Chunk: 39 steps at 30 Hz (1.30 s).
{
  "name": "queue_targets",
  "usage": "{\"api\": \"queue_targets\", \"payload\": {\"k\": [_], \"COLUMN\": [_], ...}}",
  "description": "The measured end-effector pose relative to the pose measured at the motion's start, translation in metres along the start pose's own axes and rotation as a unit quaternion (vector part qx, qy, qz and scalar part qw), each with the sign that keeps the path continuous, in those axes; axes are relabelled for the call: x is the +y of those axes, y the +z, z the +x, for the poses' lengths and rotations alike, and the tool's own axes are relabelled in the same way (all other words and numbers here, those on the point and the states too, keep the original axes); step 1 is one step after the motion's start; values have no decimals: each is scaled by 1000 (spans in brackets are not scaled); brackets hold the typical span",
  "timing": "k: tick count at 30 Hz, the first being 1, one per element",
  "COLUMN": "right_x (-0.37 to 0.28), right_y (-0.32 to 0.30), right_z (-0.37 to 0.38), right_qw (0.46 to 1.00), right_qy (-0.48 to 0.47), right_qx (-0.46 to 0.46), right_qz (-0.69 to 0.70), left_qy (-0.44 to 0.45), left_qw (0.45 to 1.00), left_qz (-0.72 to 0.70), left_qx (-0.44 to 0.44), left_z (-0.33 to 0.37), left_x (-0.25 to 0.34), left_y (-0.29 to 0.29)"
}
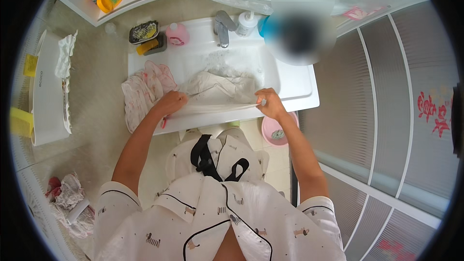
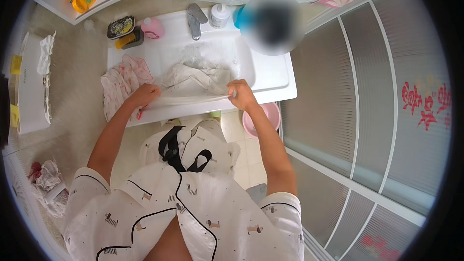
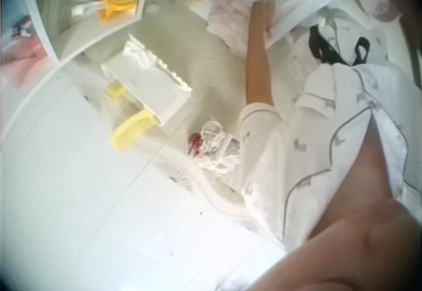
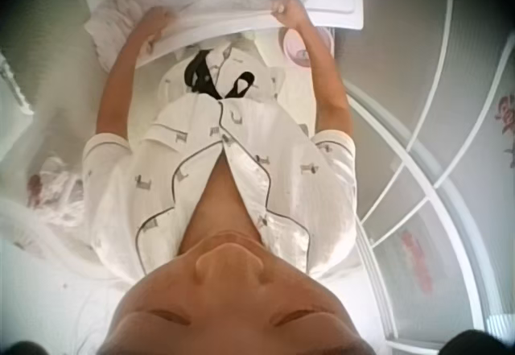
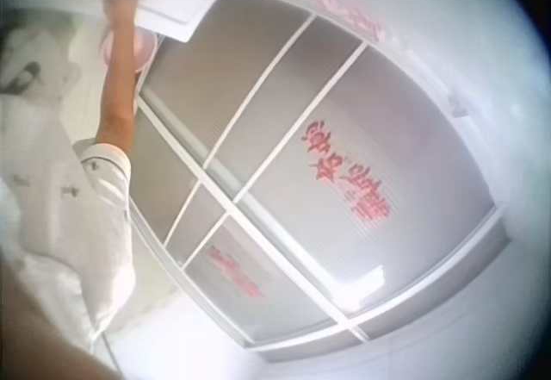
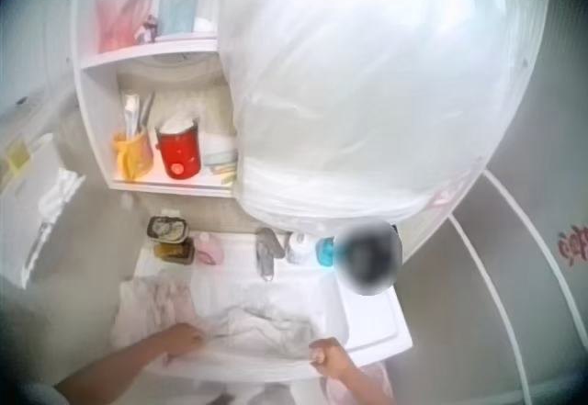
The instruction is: The person washes a white cloth by hand in a white sink filled with soapy water. They repeatedly scrub, squeeze, and rinse the cloth under running water from the faucet, occasionally lifting and wringing it out before submerging it again.
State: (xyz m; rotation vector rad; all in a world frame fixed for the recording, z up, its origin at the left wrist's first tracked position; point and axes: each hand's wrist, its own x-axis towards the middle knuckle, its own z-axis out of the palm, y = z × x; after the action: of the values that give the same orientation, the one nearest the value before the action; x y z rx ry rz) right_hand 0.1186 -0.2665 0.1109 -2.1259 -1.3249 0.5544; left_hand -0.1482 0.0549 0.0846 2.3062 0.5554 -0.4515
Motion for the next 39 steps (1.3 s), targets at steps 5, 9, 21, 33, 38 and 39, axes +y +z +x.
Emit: {"api": "queue_targets", "payload": {"k": [5, 9, 21, 33, 38, 39], "right_x": [9, 4, -22, 5, -5, -14], "right_y": [18, 21, 10, -93, -108, -115], "right_z": [-5, 5, 21, -2, 13, 15], "right_qw": [977, 957, 920, 922, 822, 795], "right_qy": [148, 243, 288, 244, 366, 357], "right_qx": [-92, -136, -120, 199, 196, 196], "right_qz": [120, 85, -239, -227, 389, 449], "left_qy": [-65, -92, -162, -141, -130, -96], "left_qw": [983, 963, 943, 946, 687, 655], "left_qz": [127, 201, 244, 0, -637, -684], "left_qx": [116, 152, 156, 290, 325, 305], "left_z": [1, 7, 22, 5, -8, -13], "left_x": [-9, -16, -5, -33, -9, 2], "left_y": [39, 54, 47, -8, -64, -79]}}
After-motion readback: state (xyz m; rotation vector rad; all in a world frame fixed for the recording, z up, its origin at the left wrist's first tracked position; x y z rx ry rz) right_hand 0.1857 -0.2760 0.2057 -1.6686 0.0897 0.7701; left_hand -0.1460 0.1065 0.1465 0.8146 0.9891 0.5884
